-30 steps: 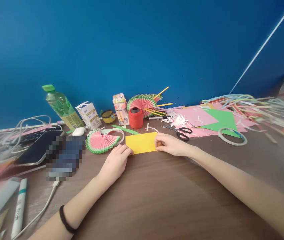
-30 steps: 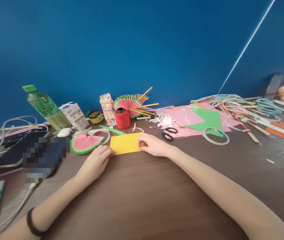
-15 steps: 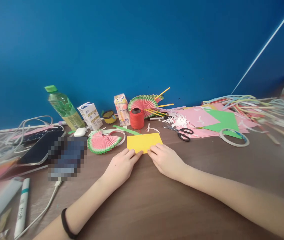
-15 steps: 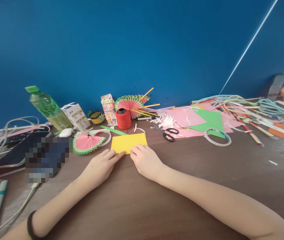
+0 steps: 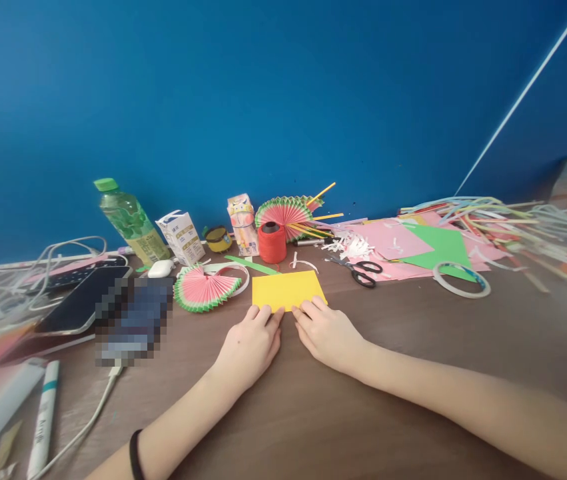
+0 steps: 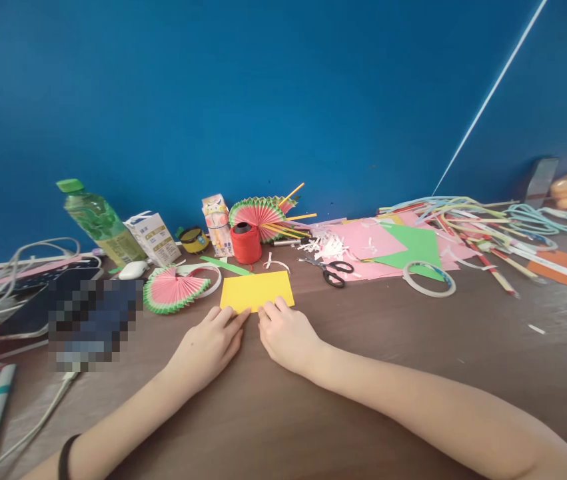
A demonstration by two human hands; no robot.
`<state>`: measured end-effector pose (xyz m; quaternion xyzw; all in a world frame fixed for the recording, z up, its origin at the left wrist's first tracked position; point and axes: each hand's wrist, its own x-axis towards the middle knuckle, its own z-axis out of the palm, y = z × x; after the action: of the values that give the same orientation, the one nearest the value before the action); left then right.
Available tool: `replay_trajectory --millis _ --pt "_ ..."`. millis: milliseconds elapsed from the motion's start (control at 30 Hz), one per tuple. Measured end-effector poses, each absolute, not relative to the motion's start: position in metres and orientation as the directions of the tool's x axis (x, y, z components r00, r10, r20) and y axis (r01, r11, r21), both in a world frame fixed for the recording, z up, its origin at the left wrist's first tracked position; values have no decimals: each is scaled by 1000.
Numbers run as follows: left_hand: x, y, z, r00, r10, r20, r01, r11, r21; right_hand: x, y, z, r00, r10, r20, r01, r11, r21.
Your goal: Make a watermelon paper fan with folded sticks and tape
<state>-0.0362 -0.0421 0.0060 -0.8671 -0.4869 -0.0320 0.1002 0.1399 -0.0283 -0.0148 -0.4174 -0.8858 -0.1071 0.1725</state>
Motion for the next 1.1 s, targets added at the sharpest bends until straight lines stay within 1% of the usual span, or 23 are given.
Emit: replay_trajectory --millis 100,200,300,400,467,567,633,733,800,833,900,967,1033,1100 --pt "-35 -44 6 511 841 181 860 -494 -129 144 -28 -11 -556 726 404 788 616 -23" --pt "-33 -43 10 514 842 167 857 -496 -138 152 -20 -8 -531 744 405 783 614 -101" --pt "-32 -37 15 533 833 151 844 -511 -162 161 -6 -9 -550 729 407 734 654 -180" --pt "-31 -29 13 523 829 196 851 -499 -161 169 7 -12 -566 700 436 653 703 -281" --pt "-31 -22 10 485 837 252 874 -466 -136 171 13 -14 -556 696 454 641 707 -298" --pt "-33 -13 5 446 838 315 890 -454 -53 172 15 -16 -552 689 470 647 709 -281" --pt "-36 -9 4 416 851 320 891 -453 45 171 15 -15 -529 707 469 646 694 -317" --pt "-40 -5 5 328 889 319 881 -409 235 168 18 -13 -437 789 432 630 612 -478" --pt "-41 -4 6 293 901 320 866 -392 310 167 20 -12 -376 848 374 605 530 -594" --pt "-41 -4 6 292 901 320 861 -394 323 166 21 -12 -354 868 348 591 496 -636" --pt "-42 -5 5 316 894 319 858 -413 306 165 23 -12 -329 888 321 570 458 -682" --pt "-42 -5 4 350 875 336 866 -438 239 165 23 -12 -319 893 318 562 449 -695" --pt "-43 -5 2 383 846 370 874 -462 151 165 23 -12 -321 891 322 571 453 -684" --pt "-44 -5 2 410 826 386 872 -479 98 166 22 -12 -328 881 341 602 473 -644"
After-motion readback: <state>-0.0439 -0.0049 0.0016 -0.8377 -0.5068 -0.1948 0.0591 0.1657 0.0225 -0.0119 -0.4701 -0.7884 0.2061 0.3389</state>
